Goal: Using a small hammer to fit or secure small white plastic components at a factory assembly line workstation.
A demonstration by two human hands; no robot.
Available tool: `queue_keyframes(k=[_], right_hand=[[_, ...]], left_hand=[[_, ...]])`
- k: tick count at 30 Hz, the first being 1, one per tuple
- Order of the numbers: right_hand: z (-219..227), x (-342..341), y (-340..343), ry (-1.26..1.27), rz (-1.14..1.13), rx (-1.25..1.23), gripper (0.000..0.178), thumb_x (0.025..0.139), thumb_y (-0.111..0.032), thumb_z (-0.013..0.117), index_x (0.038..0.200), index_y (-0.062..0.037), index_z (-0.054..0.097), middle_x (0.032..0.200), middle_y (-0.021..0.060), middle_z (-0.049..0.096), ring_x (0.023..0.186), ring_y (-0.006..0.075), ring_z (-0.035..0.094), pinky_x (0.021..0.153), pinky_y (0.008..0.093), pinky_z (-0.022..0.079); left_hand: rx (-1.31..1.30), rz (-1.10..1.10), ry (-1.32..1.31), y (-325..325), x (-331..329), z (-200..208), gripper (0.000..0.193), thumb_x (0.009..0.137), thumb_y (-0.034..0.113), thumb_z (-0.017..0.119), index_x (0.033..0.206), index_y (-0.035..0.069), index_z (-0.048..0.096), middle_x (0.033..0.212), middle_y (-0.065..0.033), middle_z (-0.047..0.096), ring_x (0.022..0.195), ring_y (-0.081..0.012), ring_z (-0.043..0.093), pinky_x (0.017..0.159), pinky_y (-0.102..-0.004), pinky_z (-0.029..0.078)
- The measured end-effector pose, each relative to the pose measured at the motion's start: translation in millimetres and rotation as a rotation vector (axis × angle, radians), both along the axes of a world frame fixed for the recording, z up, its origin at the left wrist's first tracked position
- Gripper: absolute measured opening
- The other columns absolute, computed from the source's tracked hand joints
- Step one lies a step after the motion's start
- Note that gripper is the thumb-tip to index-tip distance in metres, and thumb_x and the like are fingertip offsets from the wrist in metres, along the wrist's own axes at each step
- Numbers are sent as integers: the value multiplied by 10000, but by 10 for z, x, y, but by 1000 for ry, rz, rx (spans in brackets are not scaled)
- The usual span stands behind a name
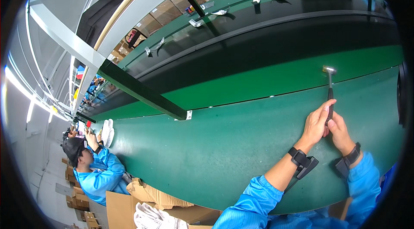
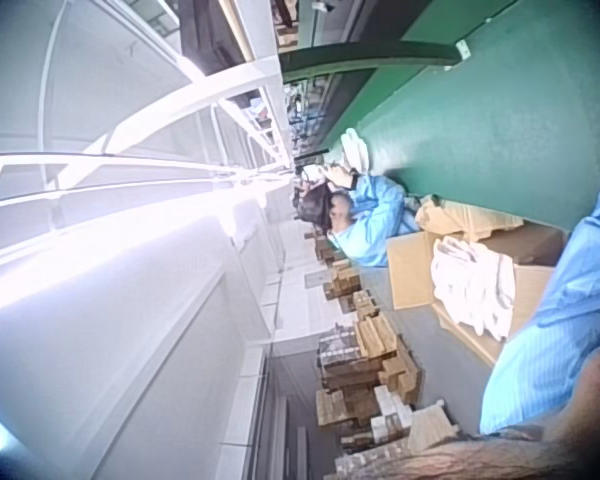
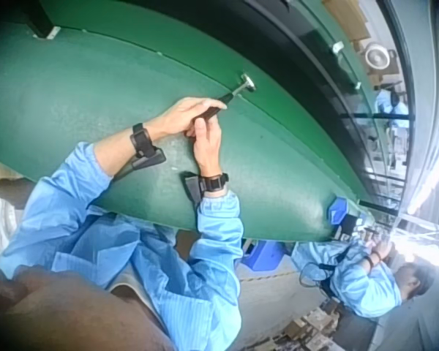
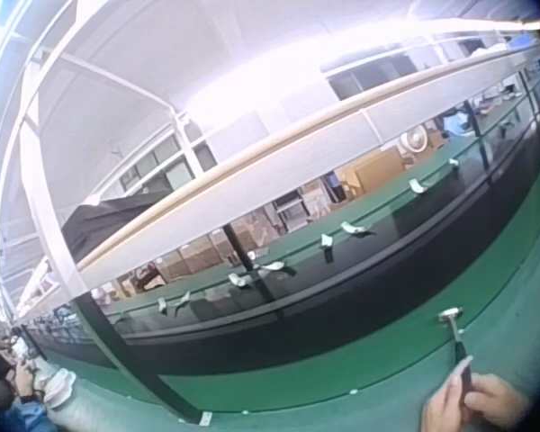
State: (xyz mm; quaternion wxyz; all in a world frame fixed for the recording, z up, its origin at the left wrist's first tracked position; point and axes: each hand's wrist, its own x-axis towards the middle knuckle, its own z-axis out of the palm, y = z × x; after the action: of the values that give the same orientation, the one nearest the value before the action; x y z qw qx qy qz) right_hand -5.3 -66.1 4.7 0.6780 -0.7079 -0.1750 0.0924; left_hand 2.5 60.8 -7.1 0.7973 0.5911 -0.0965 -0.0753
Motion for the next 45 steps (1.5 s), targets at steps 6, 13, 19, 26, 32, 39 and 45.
queue_keyframes(k=[6,13,19,26,32,39,45], right_hand=[[8,4,-33,19,8,-32,527,880,-503,493,1010,7,520,719,15,522,591,84,499,532,224,404],[28,-34,31,32,-47,14,447,890,-366,437,1085,26,528,775,33,556,603,88,504,538,224,404],[-13,-23,41,7,-21,25,485,904,-412,429,1095,24,526,786,33,557,614,88,506,542,221,401],[8,-33,85,-41,9,3,632,891,-576,450,1088,20,526,760,19,528,608,88,506,533,220,400],[16,-35,123,-52,16,-72,648,876,-587,483,1088,25,521,759,21,523,606,84,503,532,222,403],[18,-48,160,-38,7,-76,623,884,-556,483,1090,30,522,749,29,532,600,94,508,535,230,408],[-7,-53,192,-44,5,-68,598,891,-535,472,1077,31,531,732,37,537,593,103,516,534,236,414]], left_hand=[[102,5,-29,3,-8,61,404,990,271,407,1340,71,444,679,-6,509,475,-62,444,433,-221,376],[74,187,-39,-50,-8,2,704,948,176,513,1458,-3,63,753,-35,567,536,-55,477,441,-224,396],[56,135,30,0,-26,56,733,945,182,523,1461,5,33,758,-31,566,538,-51,474,430,-218,392],[10,25,31,60,-24,34,358,969,216,460,1296,71,473,660,9,519,442,-52,421,393,-215,347],[25,52,-9,82,-14,2,260,974,222,432,1123,61,572,636,18,503,438,-55,414,391,-222,328],[86,105,-68,119,-25,20,251,972,206,418,1106,55,567,619,13,492,442,-58,414,400,-236,326],[83,87,-45,154,-46,39,247,974,204,411,1098,57,566,601,12,492,430,-60,415,395,-238,323]])
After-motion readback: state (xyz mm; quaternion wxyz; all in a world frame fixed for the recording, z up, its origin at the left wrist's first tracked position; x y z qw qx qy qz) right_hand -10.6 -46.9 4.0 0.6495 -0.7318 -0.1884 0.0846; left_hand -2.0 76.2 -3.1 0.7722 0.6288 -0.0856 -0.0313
